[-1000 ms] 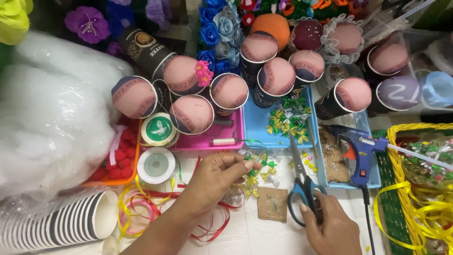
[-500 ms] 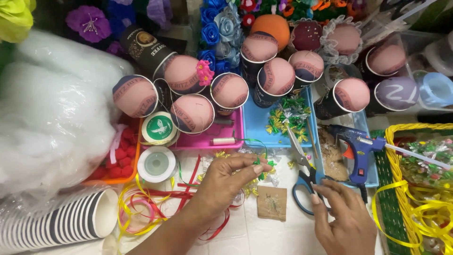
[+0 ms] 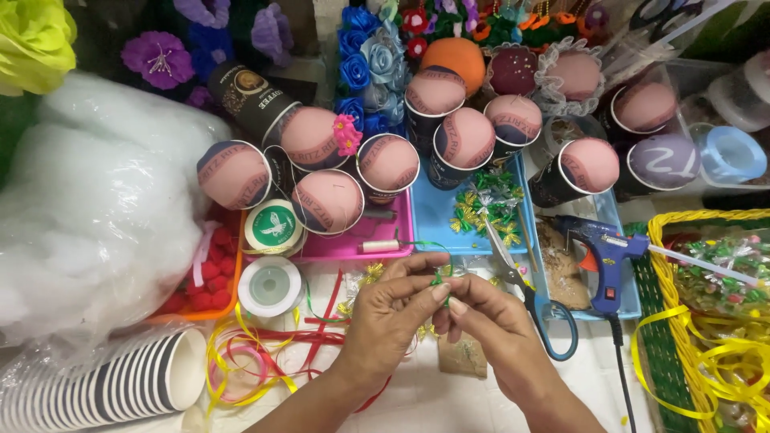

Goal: Assembling small green ribbon components by twisting and cutting them at a craft station.

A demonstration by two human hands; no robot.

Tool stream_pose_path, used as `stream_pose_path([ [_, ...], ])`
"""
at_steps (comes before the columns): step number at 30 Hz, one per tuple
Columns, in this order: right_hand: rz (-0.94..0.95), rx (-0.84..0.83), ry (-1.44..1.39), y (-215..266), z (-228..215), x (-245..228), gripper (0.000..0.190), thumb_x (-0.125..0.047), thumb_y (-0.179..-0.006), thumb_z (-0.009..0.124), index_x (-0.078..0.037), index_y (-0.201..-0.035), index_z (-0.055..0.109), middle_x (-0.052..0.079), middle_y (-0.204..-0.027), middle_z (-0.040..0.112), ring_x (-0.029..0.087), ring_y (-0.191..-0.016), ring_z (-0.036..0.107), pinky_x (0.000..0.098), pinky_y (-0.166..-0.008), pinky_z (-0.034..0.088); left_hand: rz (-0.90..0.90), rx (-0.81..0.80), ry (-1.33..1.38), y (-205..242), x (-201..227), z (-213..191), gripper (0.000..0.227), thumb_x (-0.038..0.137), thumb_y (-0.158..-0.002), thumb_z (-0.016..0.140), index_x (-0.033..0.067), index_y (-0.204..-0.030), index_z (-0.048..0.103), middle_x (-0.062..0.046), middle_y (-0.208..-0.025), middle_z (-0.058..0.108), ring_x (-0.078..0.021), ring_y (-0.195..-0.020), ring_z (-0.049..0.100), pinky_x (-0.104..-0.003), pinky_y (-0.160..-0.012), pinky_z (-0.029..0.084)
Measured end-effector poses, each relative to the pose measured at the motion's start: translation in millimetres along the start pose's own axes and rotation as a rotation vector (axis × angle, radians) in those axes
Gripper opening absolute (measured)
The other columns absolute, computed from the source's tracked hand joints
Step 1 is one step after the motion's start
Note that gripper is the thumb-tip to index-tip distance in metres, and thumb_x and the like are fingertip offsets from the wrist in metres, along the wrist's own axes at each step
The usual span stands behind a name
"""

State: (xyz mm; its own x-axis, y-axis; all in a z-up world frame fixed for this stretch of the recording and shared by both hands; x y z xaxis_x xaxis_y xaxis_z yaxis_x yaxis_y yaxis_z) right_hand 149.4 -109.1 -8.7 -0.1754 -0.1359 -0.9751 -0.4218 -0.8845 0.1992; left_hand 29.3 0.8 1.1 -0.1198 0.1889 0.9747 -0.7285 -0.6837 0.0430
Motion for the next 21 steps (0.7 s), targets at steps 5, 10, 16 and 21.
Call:
stream_pose_path([
  [5,-0.049,0.072,-0.123,-5.4,1.2,12.5,0.017,-0.009,-0.097,0.059,0.001,-0.107,0.068,0.013,-0.07,0.06,0.022,-0.068,0.057,0.0338,-0.068,0.048,0.022,0.025,0.0,0.6,-2.4,1.2,0.019,0.026,-0.091,0.07,0.0174,-0.103,0.083,-0.009,-0.127,0.073,-0.0173,-0.125,0.063,-0.036,-0.107,0.049],
  [10,-0.117,0.064,0.09,-10.8,-0.8,6.2,0.018,-0.01,-0.099,0.056,0.0,-0.109,0.068,0.006,-0.078,0.058,0.017,-0.072,0.057,0.0324,-0.07,0.053,0.011,-0.011,0.082,-0.5,0.9,-0.7,0.024,0.021,-0.091,0.071,0.0154,-0.113,0.08,-0.01,-0.131,0.066,-0.0173,-0.128,0.06,-0.033,-0.103,0.055],
  [16,-0.193,-0.02,0.583,-18.5,0.0,-33.2,0.017,-0.015,-0.098,0.054,-0.01,-0.083,0.051,0.001,-0.079,0.05,0.015,-0.073,0.045,0.0306,-0.068,0.043,0.061,-0.099,-0.133,-4.1,25.9,-11.1,0.039,0.019,-0.088,0.074,0.0133,-0.126,0.071,-0.005,-0.125,0.069,-0.0102,-0.109,0.068,-0.023,-0.085,0.063],
  [21,-0.247,-0.121,0.77,-23.7,0.5,-47.7,0.022,-0.017,-0.104,0.05,-0.011,-0.083,0.048,0.002,-0.075,0.048,0.017,-0.068,0.042,0.0318,-0.064,0.036,0.314,-0.093,-0.509,-4.0,33.6,-19.3,0.031,0.021,-0.096,0.061,0.0067,-0.122,0.072,-0.012,-0.118,0.077,-0.0228,-0.111,0.073,-0.032,-0.093,0.059],
])
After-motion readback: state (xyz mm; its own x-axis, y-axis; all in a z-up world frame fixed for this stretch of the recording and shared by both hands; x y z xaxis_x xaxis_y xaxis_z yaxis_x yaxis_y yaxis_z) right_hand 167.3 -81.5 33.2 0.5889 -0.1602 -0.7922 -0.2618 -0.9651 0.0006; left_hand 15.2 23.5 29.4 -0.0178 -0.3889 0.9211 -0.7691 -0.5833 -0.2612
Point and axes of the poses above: each hand's wrist, its own y-axis away from the middle knuckle, its own z-axis out of the palm, x = y × z, the point moved 3 cm from there along -y, towards the middle knuckle
